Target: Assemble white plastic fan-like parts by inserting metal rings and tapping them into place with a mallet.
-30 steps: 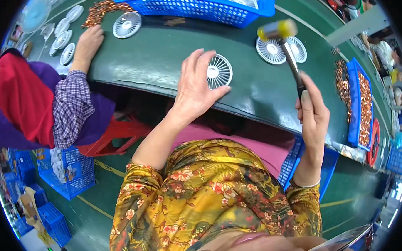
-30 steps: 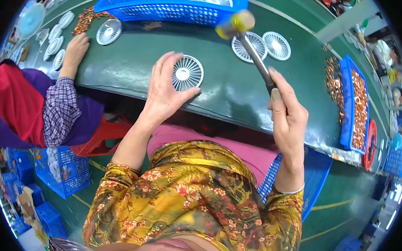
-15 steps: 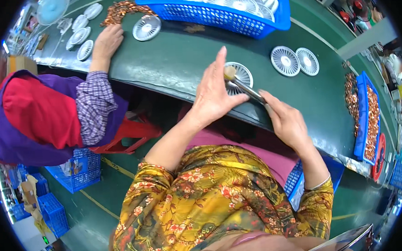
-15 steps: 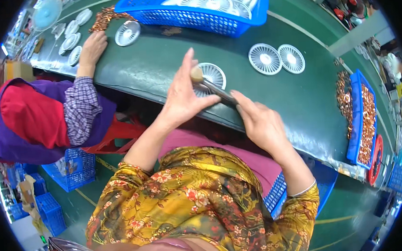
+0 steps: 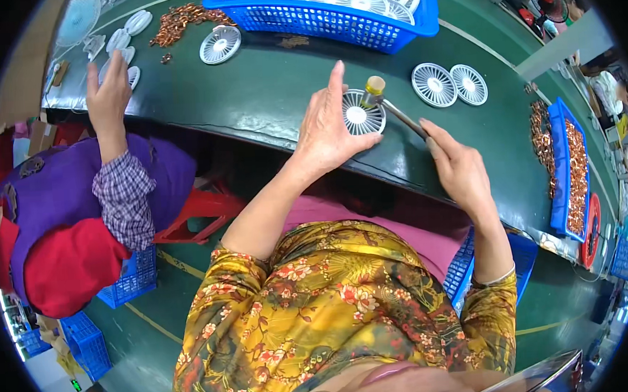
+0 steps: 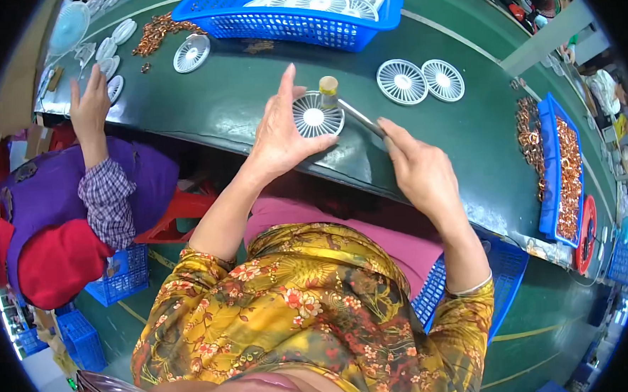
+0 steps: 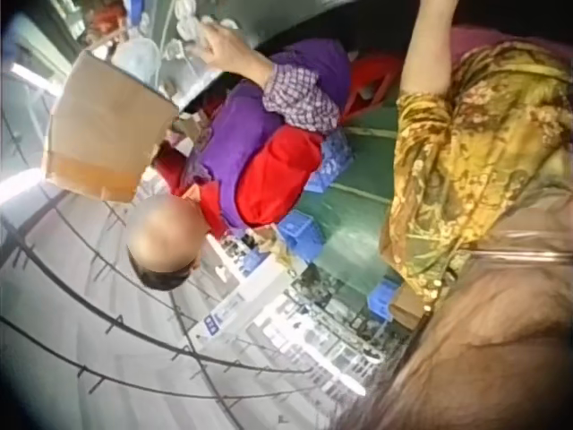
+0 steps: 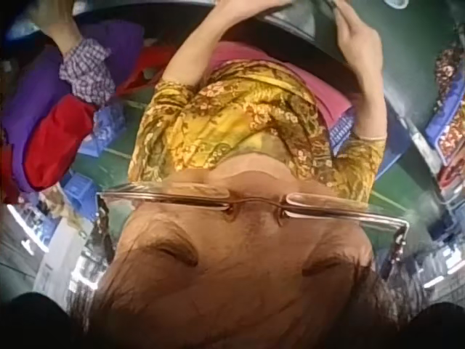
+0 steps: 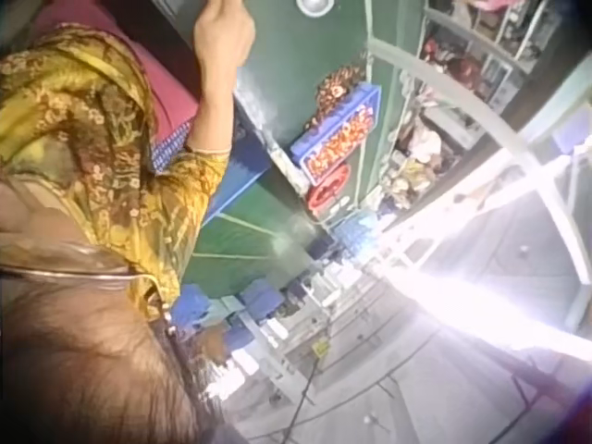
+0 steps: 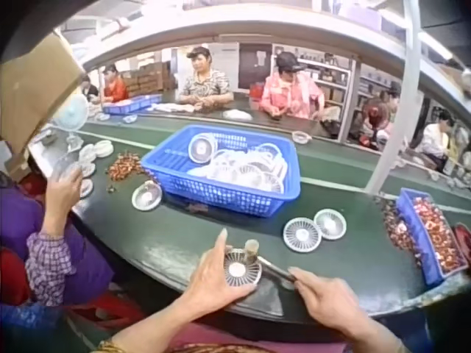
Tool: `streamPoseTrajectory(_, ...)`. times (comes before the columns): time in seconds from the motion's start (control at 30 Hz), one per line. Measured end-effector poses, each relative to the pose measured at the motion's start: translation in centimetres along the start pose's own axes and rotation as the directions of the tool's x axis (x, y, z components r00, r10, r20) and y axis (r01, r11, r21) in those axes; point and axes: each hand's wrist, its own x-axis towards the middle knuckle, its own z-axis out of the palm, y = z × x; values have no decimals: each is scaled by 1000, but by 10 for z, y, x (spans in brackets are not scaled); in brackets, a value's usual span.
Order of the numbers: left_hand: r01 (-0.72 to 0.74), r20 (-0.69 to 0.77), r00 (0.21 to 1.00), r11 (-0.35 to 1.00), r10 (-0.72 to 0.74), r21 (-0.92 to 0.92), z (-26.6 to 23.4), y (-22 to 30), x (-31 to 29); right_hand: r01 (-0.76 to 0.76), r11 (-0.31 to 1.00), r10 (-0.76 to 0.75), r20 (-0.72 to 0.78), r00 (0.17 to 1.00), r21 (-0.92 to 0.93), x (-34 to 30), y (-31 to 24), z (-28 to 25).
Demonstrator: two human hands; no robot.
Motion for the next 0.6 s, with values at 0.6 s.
streamPoseTrajectory(0.6, 492, -656, 751, 730, -79, 475, -90, -137, 82, 65, 989, -82, 131, 988, 131, -7, -12, 9)
